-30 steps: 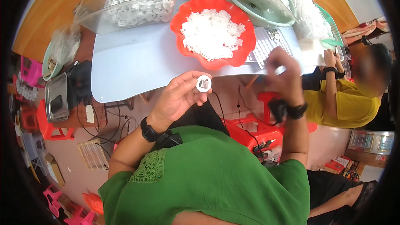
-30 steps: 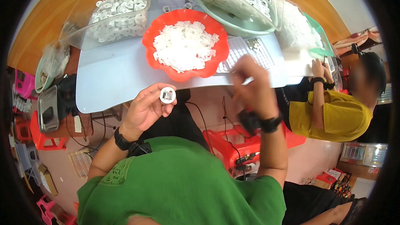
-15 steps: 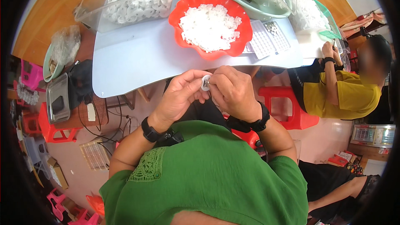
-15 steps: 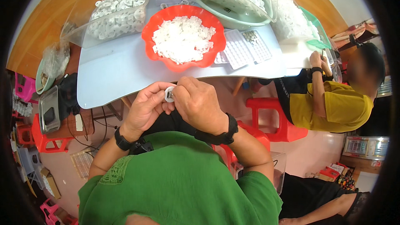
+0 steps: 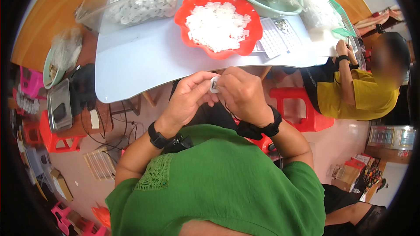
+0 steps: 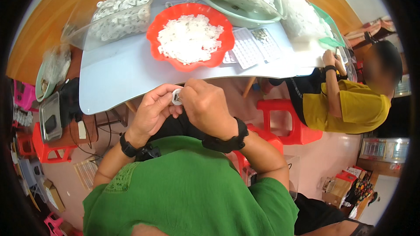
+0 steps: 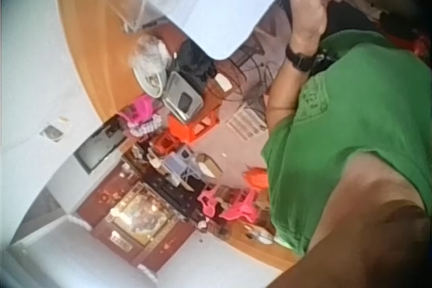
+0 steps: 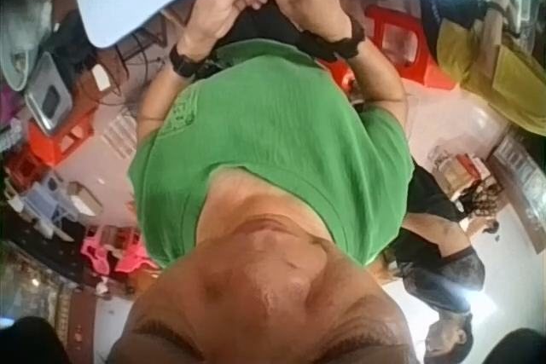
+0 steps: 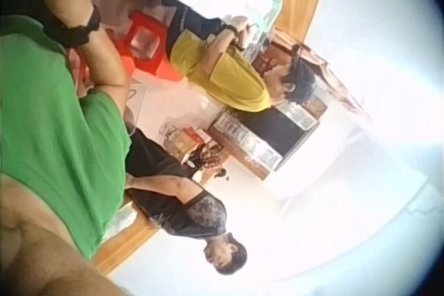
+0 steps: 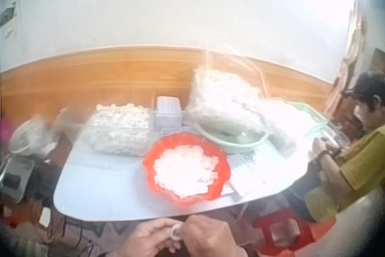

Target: The recorder is assembling small white shoe components, possibly lace eyelets or similar hardware, by hand at a workstation.

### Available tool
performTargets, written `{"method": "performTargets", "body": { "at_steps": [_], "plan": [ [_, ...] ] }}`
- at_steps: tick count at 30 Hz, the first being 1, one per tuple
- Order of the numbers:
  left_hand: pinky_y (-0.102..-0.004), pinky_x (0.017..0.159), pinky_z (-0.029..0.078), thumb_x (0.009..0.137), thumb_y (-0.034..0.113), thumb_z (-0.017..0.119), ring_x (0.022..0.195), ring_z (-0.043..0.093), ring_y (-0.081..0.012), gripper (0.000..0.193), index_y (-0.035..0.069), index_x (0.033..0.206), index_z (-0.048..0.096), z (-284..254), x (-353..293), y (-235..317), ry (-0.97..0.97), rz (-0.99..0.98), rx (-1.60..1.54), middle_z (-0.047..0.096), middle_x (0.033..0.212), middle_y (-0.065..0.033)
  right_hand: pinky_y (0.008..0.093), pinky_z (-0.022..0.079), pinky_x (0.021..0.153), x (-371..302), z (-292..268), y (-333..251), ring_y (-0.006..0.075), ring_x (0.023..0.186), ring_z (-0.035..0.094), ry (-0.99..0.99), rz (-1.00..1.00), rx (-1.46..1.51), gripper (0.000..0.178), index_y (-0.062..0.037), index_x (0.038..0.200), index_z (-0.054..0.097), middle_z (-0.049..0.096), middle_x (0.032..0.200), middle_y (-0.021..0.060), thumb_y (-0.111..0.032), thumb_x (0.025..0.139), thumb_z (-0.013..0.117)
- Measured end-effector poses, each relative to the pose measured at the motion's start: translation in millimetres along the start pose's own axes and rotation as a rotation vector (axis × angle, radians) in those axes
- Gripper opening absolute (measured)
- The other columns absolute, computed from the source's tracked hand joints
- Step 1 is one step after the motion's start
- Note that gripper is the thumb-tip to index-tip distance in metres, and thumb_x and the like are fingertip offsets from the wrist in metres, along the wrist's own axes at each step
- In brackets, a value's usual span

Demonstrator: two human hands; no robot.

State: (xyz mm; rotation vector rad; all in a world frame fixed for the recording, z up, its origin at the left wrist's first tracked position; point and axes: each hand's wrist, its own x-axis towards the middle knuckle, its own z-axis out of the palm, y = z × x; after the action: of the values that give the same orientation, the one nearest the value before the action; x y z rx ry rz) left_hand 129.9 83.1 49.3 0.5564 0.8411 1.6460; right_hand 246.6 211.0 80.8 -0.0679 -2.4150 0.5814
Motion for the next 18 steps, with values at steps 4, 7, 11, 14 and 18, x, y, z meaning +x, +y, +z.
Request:
{"method": "performTargets", "body": {
  "at_steps": [4,7,11,14,18],
  "plan": [
    [-0.0239,0.067,0.048,0.097,0.014,0.045,0.076,0.059,-0.0115,0.026,-0.001,0.115,0.055,0,4,-1,0.065,-0.038,0.022,0.062,0.094,-0.006,0.0355,0.047,0.055,-6,-2,2,0.0277,0.068,0.059,-0.067,0.013,0.003,0.013,-0.0014,0.084,0.058,0.057,0.078,0.011,0.001,0.073,0.063],
    [-0.0237,0.064,0.048,0.097,0.013,0.044,0.074,0.059,-0.0123,0.027,-0.002,0.114,0.055,-4,7,0,0.062,-0.02,0.009,0.062,0.094,-0.0088,0.0386,0.048,0.061,-6,-24,22,0.0295,0.073,0.059,-0.138,0.103,0.221,0.017,-0.0022,0.09,0.058,0.056,0.082,0.0124,-0.004,0.074,0.062],
    [-0.0233,0.057,0.047,0.096,0.016,0.044,0.067,0.058,-0.0136,0.029,-0.005,0.113,0.054,-7,10,6,0.1,0.018,0.021,0.061,0.089,-0.0143,0.0303,0.047,0.065,-1,-83,84,0.0178,0.068,0.057,0.106,0.66,0.218,0.013,0.0035,0.095,0.061,0.062,0.079,0.0135,-0.004,0.085,0.057],
    [-0.0236,0.056,0.048,0.096,0.016,0.044,0.068,0.059,-0.0142,0.03,-0.006,0.114,0.052,-11,14,8,0.088,0.03,0.002,0.061,0.089,-0.0153,0.0343,0.049,0.063,-17,-117,179,0.0273,0.066,0.063,0.112,0.716,-0.187,0.011,0.0029,0.084,0.065,0.064,0.071,0.0185,-0.006,0.08,0.059],
    [-0.0233,0.056,0.048,0.096,0.017,0.044,0.068,0.059,-0.0145,0.03,-0.005,0.115,0.051,-12,17,6,0.087,0.02,0.008,0.061,0.089,-0.0153,0.0396,0.049,0.066,-19,-124,242,0.0343,0.071,0.062,0.026,0.555,-0.428,0.011,-0.0015,0.079,0.067,0.065,0.075,0.0176,-0.009,0.075,0.06]
  ]
}}
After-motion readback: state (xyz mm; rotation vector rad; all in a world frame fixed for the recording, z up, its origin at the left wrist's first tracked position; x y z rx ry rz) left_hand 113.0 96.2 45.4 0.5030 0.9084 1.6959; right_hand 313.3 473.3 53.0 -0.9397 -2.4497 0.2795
